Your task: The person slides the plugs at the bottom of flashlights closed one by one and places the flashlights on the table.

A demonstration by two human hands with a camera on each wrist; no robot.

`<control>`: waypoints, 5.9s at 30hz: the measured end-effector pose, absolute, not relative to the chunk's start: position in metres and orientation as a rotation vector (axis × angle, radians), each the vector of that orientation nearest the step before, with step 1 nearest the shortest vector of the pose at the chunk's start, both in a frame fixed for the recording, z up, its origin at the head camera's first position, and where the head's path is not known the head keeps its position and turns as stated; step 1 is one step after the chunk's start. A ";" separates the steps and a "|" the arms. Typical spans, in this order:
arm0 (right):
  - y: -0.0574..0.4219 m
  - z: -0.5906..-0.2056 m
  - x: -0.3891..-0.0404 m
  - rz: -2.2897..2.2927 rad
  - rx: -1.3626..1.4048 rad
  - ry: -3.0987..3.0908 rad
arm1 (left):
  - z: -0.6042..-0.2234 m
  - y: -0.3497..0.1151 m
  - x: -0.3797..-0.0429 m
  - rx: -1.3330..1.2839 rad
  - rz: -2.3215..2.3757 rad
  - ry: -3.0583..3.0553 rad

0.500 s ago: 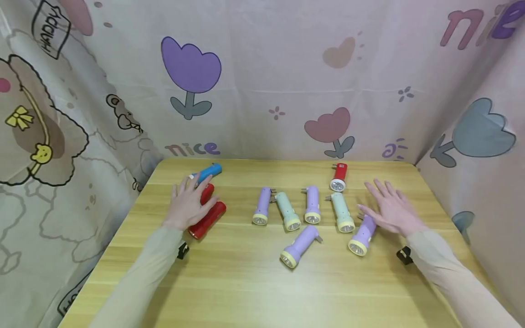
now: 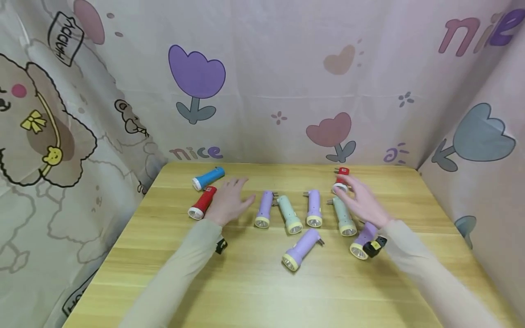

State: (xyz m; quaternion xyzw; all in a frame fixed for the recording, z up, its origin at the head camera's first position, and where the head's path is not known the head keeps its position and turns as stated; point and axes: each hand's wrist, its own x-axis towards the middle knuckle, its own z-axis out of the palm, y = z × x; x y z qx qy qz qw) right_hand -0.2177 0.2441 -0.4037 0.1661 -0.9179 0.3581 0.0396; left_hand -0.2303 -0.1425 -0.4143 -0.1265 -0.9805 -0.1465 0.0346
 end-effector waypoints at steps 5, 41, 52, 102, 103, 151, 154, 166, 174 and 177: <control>0.215 -0.407 -0.225 1.516 0.504 -2.731 | -0.419 -0.114 -0.234 -0.281 -0.693 -3.111; 0.145 -0.424 -0.247 2.614 0.065 -2.525 | -0.445 -0.085 -0.244 -0.080 -1.059 -3.307; 0.146 -0.422 -0.243 2.700 0.082 -2.421 | -0.443 -0.100 -0.235 -0.075 -1.213 -3.271; 0.111 -0.404 -0.222 2.898 0.062 -1.892 | -0.424 -0.091 -0.213 -0.588 -0.977 -2.914; 0.111 -0.404 -0.222 2.889 0.064 -1.891 | -0.425 -0.090 -0.213 -0.586 -0.976 -2.906; 0.113 -0.410 -0.194 3.195 0.055 -1.475 | -0.434 -0.086 -0.213 -0.946 -0.423 -2.760; 0.114 -0.410 -0.194 3.198 0.084 -1.472 | -0.433 -0.085 -0.213 -0.939 -0.421 -2.753; 0.112 -0.413 -0.194 3.210 0.117 -1.347 | -0.432 -0.083 -0.213 -0.882 -0.363 -2.776; 0.111 -0.413 -0.196 3.181 0.058 -1.402 | -0.435 -0.083 -0.214 -0.876 -0.365 -2.750; 0.112 -0.415 -0.198 3.158 0.006 -1.452 | -0.434 -0.081 -0.215 -0.865 -0.335 -2.766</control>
